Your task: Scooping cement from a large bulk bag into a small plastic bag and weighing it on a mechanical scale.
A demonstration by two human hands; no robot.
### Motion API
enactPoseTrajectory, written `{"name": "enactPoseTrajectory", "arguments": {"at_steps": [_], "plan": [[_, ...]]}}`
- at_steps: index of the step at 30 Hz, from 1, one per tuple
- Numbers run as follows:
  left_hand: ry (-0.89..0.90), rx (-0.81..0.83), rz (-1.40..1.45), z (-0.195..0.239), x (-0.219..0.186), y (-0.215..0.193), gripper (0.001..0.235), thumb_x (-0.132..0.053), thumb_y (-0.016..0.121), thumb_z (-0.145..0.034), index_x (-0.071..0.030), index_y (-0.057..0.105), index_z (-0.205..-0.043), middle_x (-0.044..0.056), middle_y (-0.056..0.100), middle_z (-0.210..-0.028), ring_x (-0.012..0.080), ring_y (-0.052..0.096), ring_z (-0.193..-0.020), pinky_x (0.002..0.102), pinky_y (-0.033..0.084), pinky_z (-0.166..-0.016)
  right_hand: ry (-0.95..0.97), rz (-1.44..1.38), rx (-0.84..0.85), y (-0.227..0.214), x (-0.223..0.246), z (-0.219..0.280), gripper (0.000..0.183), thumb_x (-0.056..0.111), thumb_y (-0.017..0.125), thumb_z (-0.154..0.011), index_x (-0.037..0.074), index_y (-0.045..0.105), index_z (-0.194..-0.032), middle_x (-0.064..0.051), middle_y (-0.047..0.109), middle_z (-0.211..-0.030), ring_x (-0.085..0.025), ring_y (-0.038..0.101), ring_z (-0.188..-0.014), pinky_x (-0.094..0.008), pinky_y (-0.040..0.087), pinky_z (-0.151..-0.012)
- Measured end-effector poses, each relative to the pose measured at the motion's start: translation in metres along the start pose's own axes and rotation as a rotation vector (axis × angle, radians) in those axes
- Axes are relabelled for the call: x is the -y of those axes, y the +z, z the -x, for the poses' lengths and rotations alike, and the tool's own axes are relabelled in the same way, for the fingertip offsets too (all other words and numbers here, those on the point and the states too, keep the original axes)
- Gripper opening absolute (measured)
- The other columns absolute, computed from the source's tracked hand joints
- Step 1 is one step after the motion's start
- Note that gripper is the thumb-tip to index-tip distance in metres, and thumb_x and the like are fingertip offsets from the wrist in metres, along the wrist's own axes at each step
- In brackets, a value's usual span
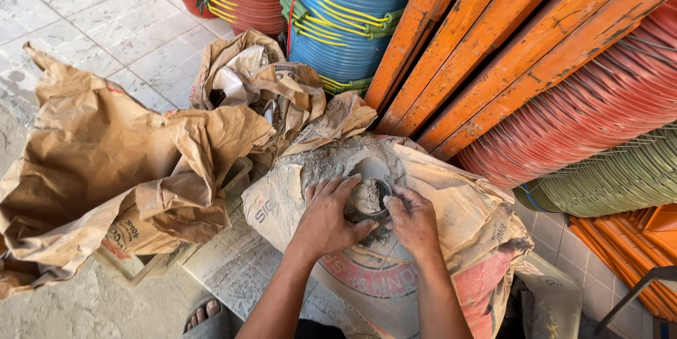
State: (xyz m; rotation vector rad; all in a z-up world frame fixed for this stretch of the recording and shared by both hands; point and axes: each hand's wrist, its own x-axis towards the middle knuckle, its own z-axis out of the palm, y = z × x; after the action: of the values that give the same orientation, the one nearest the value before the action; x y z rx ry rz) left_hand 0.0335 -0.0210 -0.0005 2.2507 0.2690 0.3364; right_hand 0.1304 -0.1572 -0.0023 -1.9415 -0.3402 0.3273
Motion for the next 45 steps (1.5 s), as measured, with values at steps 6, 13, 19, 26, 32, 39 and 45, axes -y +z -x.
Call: {"name": "enactPoseTrajectory", "arguments": {"at_steps": [6,13,19,26,32,39,45], "plan": [[0.024,0.000,-0.092,-0.011,0.018,0.016,0.084,-0.049,0.070,-0.060,-0.009,0.043,-0.128,0.015,0.048,-0.123,0.0321,0.041,-0.111,0.046,0.025,-0.093,0.295,0.130,0.080,-0.002,0.004,-0.009,0.043,0.025,0.054,-0.081,0.017,0.054,-0.123,-0.010,0.068,-0.098,-0.016,0.064,-0.050,-0.021,0.050,-0.043],[0.012,-0.010,-0.079,-0.018,0.024,0.025,0.082,-0.050,0.070,-0.060,-0.011,0.045,-0.127,0.014,0.049,-0.122,0.0304,0.040,-0.114,0.045,0.020,-0.095,0.283,0.075,0.072,-0.003,0.004,-0.013,0.042,0.023,0.054,-0.081,0.013,0.055,-0.121,-0.011,0.069,-0.093,-0.015,0.062,-0.050,-0.024,0.054,-0.044],[0.004,-0.006,-0.064,-0.019,0.021,0.024,0.082,-0.051,0.069,-0.061,-0.010,0.044,-0.128,0.013,0.050,-0.121,0.0299,0.040,-0.113,0.046,0.023,-0.094,0.288,0.079,0.080,-0.004,0.003,-0.013,0.043,0.022,0.052,-0.081,0.013,0.055,-0.123,-0.009,0.069,-0.081,-0.016,0.062,-0.047,-0.024,0.054,-0.045],[-0.028,-0.023,-0.062,-0.020,0.022,0.023,0.080,-0.047,0.070,-0.060,-0.012,0.046,-0.127,0.013,0.052,-0.120,0.0301,0.039,-0.116,0.047,0.019,-0.095,0.292,0.053,0.086,-0.002,0.001,-0.015,0.042,0.022,0.054,-0.082,0.013,0.055,-0.123,-0.005,0.061,-0.071,-0.015,0.061,-0.049,-0.025,0.056,-0.047],[-0.028,-0.014,-0.071,-0.021,0.026,0.026,0.077,-0.047,0.069,-0.061,-0.011,0.047,-0.126,0.010,0.055,-0.118,0.0286,0.040,-0.113,0.046,0.020,-0.093,0.293,0.074,0.093,-0.003,0.004,-0.015,0.042,0.024,0.052,-0.081,0.013,0.056,-0.121,-0.010,0.070,-0.090,-0.017,0.065,-0.048,-0.023,0.052,-0.043],[-0.037,-0.046,-0.114,-0.022,0.029,0.028,0.073,-0.046,0.069,-0.059,-0.015,0.050,-0.123,0.008,0.058,-0.113,0.0271,0.044,-0.107,0.047,0.023,-0.091,0.293,0.018,0.116,-0.001,-0.003,-0.017,0.042,0.023,0.055,-0.081,0.011,0.055,-0.121,-0.010,0.070,-0.091,-0.016,0.064,-0.052,-0.028,0.057,-0.048],[-0.047,-0.087,-0.153,-0.021,0.032,0.026,0.076,-0.048,0.072,-0.056,-0.017,0.051,-0.122,0.005,0.060,-0.112,0.0272,0.048,-0.105,0.045,0.026,-0.091,0.207,0.195,0.128,0.003,-0.005,-0.017,0.046,0.032,0.051,-0.080,0.010,0.053,-0.120,-0.009,0.057,-0.121,-0.016,0.059,-0.107,-0.025,0.049,-0.089]]}}
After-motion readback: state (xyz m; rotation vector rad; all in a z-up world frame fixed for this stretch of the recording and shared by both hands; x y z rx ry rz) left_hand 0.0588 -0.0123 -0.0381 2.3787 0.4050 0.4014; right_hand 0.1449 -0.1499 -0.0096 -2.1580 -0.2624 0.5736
